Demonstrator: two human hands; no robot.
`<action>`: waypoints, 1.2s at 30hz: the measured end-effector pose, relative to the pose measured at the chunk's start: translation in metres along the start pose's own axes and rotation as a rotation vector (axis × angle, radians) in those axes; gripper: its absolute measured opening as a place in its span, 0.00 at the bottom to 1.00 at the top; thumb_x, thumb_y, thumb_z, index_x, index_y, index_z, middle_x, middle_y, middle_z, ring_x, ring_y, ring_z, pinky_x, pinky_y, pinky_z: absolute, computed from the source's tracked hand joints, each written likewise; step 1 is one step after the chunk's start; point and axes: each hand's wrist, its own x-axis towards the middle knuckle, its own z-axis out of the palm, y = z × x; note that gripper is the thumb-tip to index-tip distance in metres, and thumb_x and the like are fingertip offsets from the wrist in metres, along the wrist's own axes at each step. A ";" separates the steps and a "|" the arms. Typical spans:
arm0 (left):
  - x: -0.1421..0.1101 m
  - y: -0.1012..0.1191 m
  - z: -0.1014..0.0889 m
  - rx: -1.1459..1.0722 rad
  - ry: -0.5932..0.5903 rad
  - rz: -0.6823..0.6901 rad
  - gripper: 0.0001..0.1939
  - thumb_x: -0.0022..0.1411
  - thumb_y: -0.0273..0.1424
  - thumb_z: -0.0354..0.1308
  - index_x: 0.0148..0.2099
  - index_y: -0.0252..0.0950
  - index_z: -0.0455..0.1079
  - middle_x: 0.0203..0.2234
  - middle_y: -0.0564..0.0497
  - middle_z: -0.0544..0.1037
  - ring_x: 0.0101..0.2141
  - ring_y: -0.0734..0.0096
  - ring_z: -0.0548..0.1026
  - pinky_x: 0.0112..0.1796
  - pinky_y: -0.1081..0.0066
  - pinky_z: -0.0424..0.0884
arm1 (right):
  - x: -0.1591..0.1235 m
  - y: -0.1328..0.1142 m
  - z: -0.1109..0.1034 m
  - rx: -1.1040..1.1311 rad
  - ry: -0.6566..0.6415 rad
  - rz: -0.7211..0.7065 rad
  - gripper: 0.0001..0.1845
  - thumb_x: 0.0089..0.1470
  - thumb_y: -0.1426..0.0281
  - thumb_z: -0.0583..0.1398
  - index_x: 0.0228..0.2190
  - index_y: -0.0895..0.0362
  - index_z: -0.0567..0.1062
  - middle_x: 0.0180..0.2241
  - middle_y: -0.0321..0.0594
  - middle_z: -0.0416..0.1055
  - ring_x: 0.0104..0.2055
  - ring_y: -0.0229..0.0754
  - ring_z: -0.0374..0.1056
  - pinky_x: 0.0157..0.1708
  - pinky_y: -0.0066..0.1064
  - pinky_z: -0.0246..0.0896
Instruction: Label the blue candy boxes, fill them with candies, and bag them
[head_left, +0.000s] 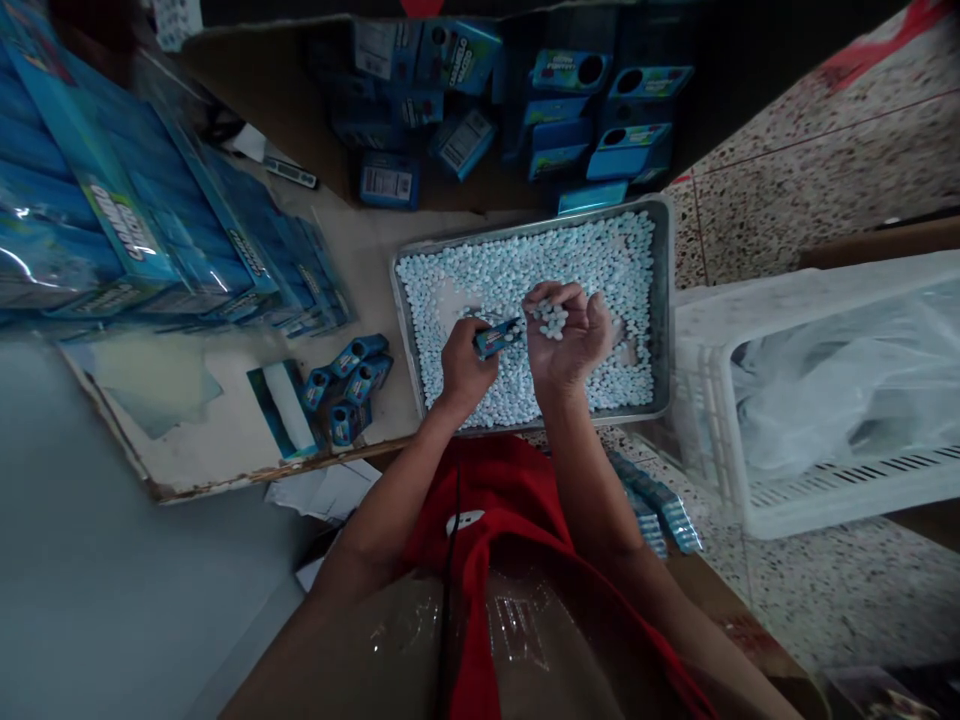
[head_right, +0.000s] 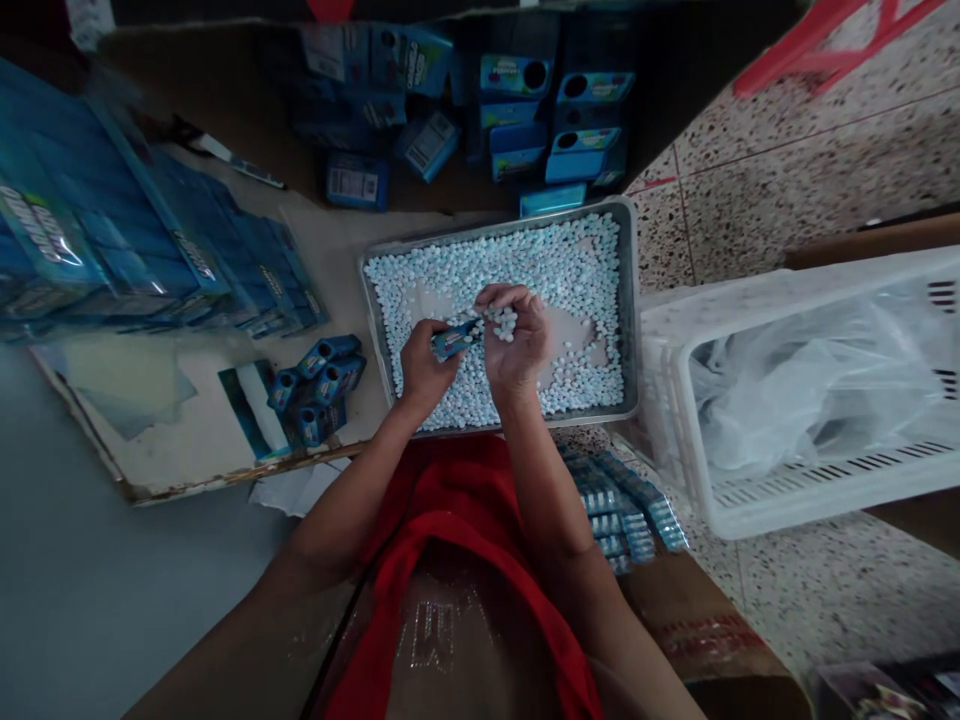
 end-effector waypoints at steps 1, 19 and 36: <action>0.000 0.000 -0.001 0.004 0.001 -0.004 0.22 0.52 0.16 0.66 0.45 0.42 0.68 0.41 0.50 0.80 0.45 0.58 0.80 0.47 0.62 0.76 | -0.001 0.001 0.001 -0.007 0.002 -0.005 0.28 0.64 0.40 0.55 0.27 0.49 0.69 0.32 0.40 0.67 0.38 0.47 0.68 0.46 0.44 0.68; 0.038 -0.023 -0.030 0.018 0.012 0.064 0.21 0.54 0.22 0.72 0.44 0.43 0.68 0.42 0.51 0.79 0.46 0.59 0.79 0.49 0.62 0.76 | -0.048 0.026 -0.046 -0.654 -0.206 -0.053 0.33 0.67 0.37 0.56 0.59 0.43 0.79 0.71 0.41 0.70 0.77 0.54 0.60 0.79 0.56 0.51; 0.004 -0.059 -0.054 0.020 0.006 -0.046 0.19 0.57 0.26 0.74 0.46 0.43 0.69 0.42 0.53 0.79 0.44 0.64 0.79 0.47 0.67 0.76 | 0.017 0.105 -0.106 -1.190 -0.207 0.025 0.14 0.50 0.61 0.71 0.38 0.52 0.81 0.48 0.51 0.81 0.59 0.63 0.72 0.64 0.59 0.66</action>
